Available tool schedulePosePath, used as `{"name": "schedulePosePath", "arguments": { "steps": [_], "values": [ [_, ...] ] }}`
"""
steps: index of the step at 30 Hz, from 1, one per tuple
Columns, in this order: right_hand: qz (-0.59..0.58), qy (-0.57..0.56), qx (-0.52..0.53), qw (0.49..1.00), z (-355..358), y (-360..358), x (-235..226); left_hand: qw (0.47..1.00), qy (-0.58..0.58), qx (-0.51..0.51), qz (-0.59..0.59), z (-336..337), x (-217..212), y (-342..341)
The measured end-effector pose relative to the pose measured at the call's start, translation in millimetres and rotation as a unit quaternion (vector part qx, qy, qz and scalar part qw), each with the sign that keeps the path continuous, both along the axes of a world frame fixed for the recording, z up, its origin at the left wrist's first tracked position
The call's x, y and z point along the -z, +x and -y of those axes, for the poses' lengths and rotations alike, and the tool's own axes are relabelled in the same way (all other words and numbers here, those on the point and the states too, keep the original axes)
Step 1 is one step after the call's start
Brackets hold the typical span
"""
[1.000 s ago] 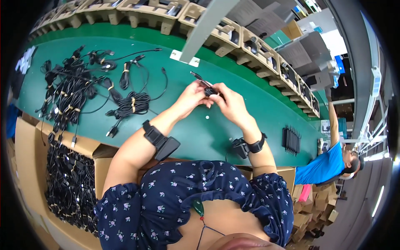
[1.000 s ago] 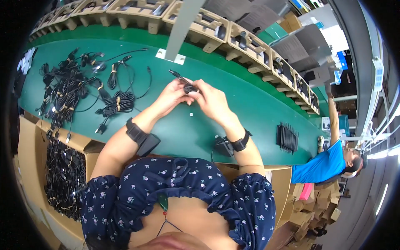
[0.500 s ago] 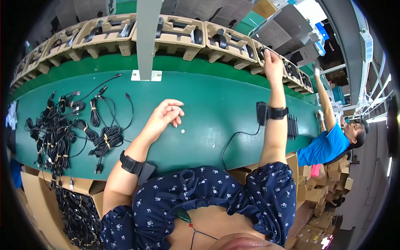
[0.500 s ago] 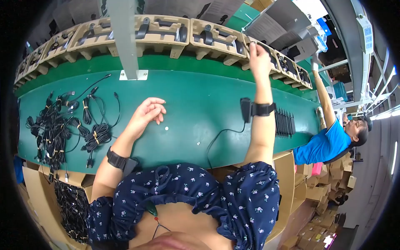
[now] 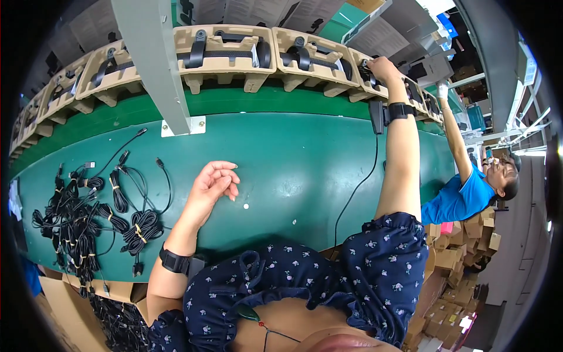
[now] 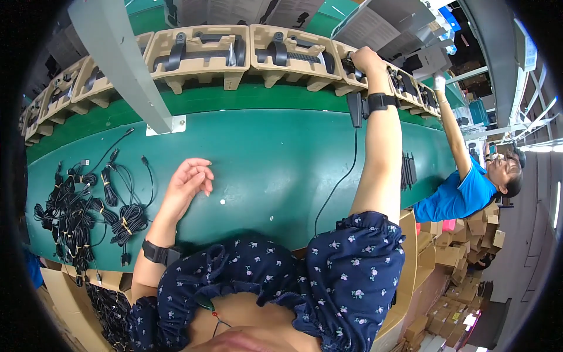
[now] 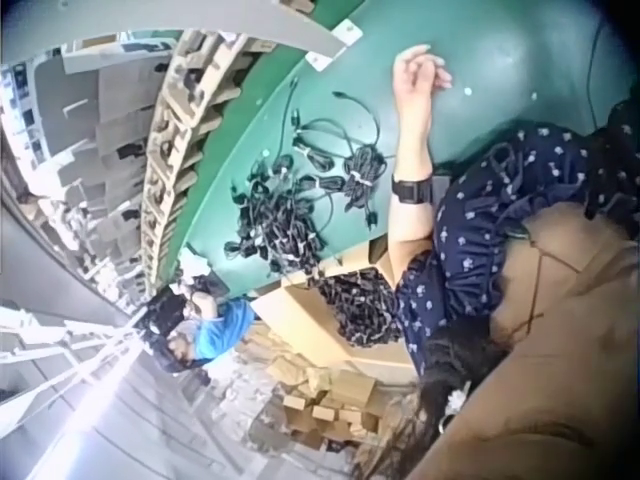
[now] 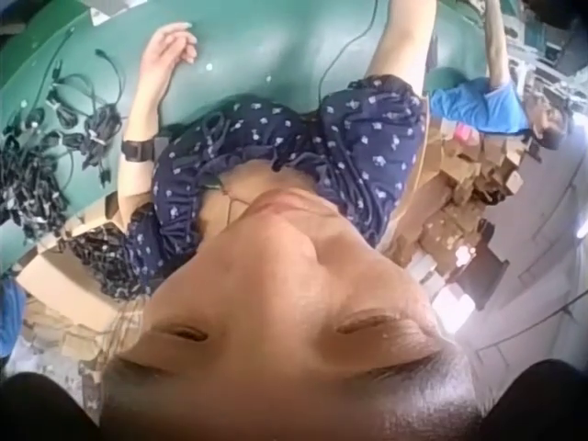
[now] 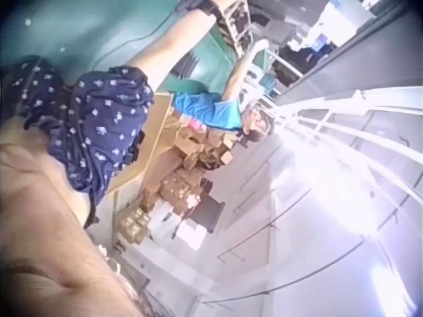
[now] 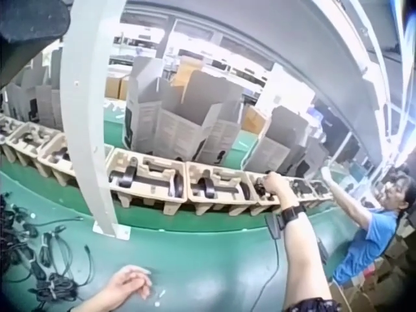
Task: The person picks up a black square component and places it into a cardboard tray, then picks up a bundled cable and places it into the same tray, repeating this for several trays.
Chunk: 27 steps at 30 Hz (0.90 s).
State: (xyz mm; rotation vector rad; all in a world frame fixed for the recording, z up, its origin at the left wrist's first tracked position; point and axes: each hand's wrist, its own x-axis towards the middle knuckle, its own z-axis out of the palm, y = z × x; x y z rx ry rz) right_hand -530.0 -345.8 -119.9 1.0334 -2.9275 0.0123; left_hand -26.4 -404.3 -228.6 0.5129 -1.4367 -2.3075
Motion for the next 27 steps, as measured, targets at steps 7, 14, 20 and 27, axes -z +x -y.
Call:
{"name": "schedulePosePath", "arguments": {
  "steps": [7, 14, 20, 27],
  "values": [
    [-0.07, -0.256, 0.025, 0.964, 36, 7, 51, 1.0, 0.018, -0.004, 0.01, 0, -4, -3],
    [-0.129, -0.272, -0.066, 0.951, 24, -11, 70, 1.0, 0.025, -0.007, 0.01, -1, -5, -4],
    [-0.152, -0.278, -0.078, 0.945, 20, -24, 70, 0.999, 0.035, -0.008, 0.007, 0, -9, -1],
    [-0.164, -0.269, 0.007, 0.949, 18, -26, 88, 0.999, 0.018, -0.008, 0.035, 0, -8, -11]
  ]
}}
